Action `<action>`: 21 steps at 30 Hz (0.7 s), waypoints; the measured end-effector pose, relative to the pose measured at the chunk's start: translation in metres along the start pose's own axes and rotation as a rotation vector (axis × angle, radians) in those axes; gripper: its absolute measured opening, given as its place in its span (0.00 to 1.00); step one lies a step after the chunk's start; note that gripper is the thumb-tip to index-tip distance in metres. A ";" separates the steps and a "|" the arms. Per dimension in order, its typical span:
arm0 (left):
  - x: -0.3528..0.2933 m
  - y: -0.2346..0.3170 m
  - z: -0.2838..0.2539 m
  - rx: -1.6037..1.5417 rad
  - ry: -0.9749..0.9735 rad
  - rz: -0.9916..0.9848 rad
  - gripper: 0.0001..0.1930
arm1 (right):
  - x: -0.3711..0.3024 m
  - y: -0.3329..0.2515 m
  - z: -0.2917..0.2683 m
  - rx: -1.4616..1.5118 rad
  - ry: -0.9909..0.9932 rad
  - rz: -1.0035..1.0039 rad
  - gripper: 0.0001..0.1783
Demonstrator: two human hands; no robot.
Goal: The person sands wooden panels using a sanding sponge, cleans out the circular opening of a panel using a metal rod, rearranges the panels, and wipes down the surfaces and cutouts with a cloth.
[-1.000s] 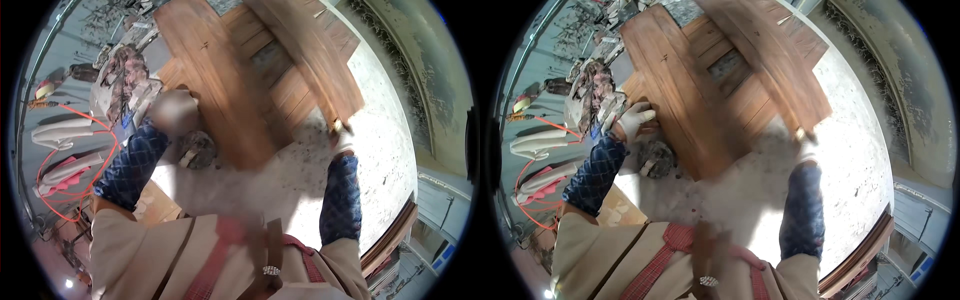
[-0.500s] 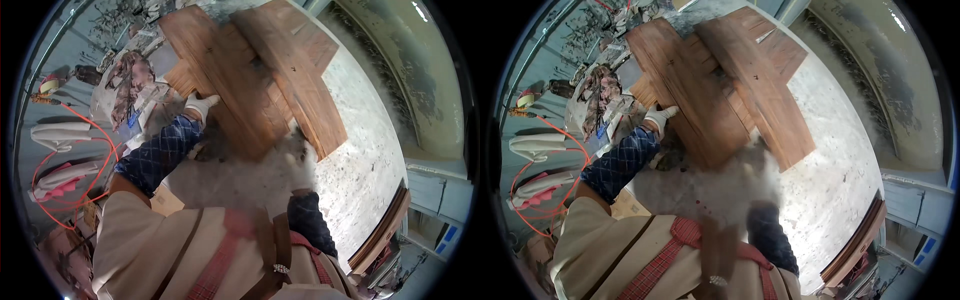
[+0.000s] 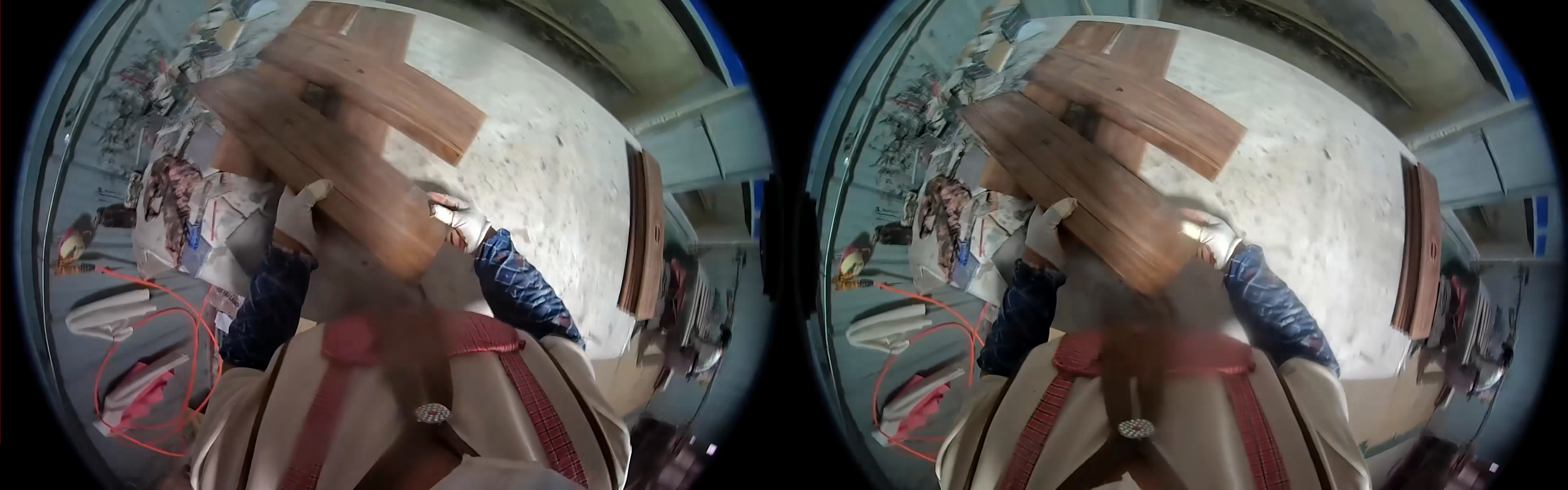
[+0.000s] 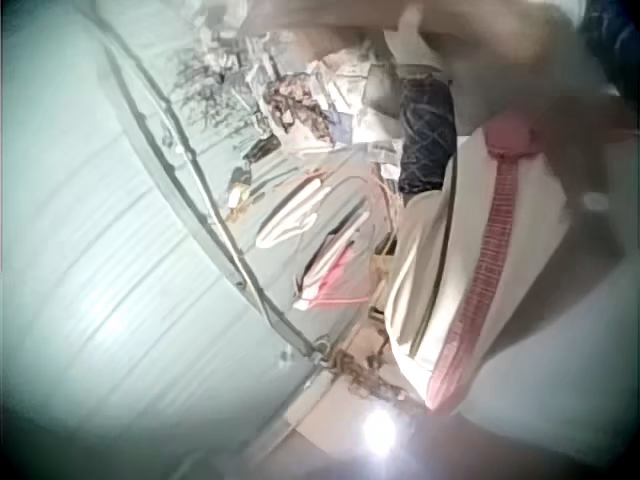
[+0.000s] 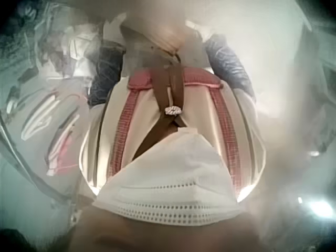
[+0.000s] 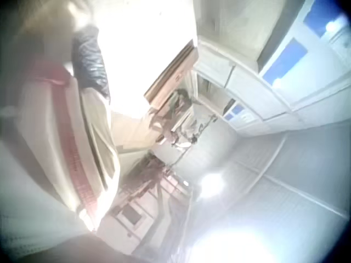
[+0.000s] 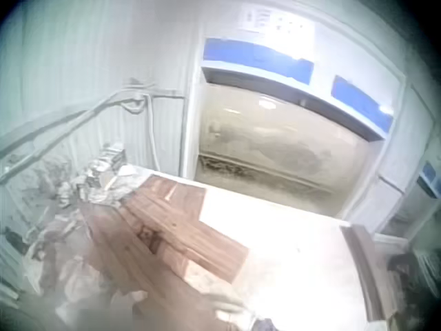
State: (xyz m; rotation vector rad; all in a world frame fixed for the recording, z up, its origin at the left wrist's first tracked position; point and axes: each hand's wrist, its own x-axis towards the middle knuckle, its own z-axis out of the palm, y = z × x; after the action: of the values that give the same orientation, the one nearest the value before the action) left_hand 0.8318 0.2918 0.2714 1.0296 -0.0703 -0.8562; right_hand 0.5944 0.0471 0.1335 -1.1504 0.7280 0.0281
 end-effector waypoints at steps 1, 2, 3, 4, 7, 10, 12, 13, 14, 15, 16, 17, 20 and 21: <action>-0.017 -0.007 0.012 0.011 -0.028 -0.023 0.23 | -0.024 0.012 -0.009 -0.022 -0.017 0.022 0.28; -0.034 -0.015 0.025 0.083 -0.071 -0.024 0.23 | -0.048 0.027 -0.015 -0.198 -0.051 -0.137 0.27; -0.043 -0.022 0.038 0.153 -0.115 -0.012 0.24 | -0.070 0.039 -0.021 -0.373 -0.057 -0.305 0.26; -0.049 -0.031 0.050 0.161 -0.138 -0.015 0.24 | -0.092 0.043 -0.014 -0.424 0.002 -0.341 0.23; -0.060 -0.062 0.095 0.481 -0.307 0.045 0.23 | -0.145 0.062 0.014 -0.292 0.305 -0.108 0.20; -0.071 -0.096 0.157 0.811 -0.402 0.062 0.23 | -0.191 0.095 0.025 -0.221 0.378 -0.069 0.21; -0.084 -0.121 0.184 1.046 -0.584 0.130 0.27 | -0.221 0.119 0.029 -0.211 0.382 -0.074 0.21; -0.095 -0.135 0.202 1.139 -0.720 0.180 0.30 | -0.236 0.129 0.027 -0.196 0.399 -0.084 0.20; -0.122 -0.143 0.224 1.242 -0.800 0.221 0.35 | -0.248 0.140 0.023 -0.186 0.414 -0.080 0.20; -0.141 -0.162 0.229 1.350 -0.895 0.158 0.38 | -0.260 0.147 0.020 -0.183 0.412 -0.078 0.20; -0.155 -0.183 0.227 1.456 -0.997 0.089 0.41 | -0.272 0.154 0.016 -0.180 0.415 -0.077 0.20; -0.165 -0.200 0.220 1.457 -1.091 0.013 0.41 | -0.282 0.161 0.010 -0.175 0.426 -0.073 0.20; -0.173 -0.250 0.179 1.314 -1.210 -0.092 0.35 | -0.308 0.178 -0.005 -0.169 0.444 -0.059 0.20; -0.164 -0.267 0.154 1.295 -1.262 0.075 0.31 | -0.315 0.180 -0.010 -0.172 0.446 -0.052 0.20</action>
State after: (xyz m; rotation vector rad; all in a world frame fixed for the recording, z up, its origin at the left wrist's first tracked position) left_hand 0.4963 0.2266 0.2019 1.4374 -1.9141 -1.2865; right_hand 0.2775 0.2232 0.1530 -1.3579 1.1054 -0.2202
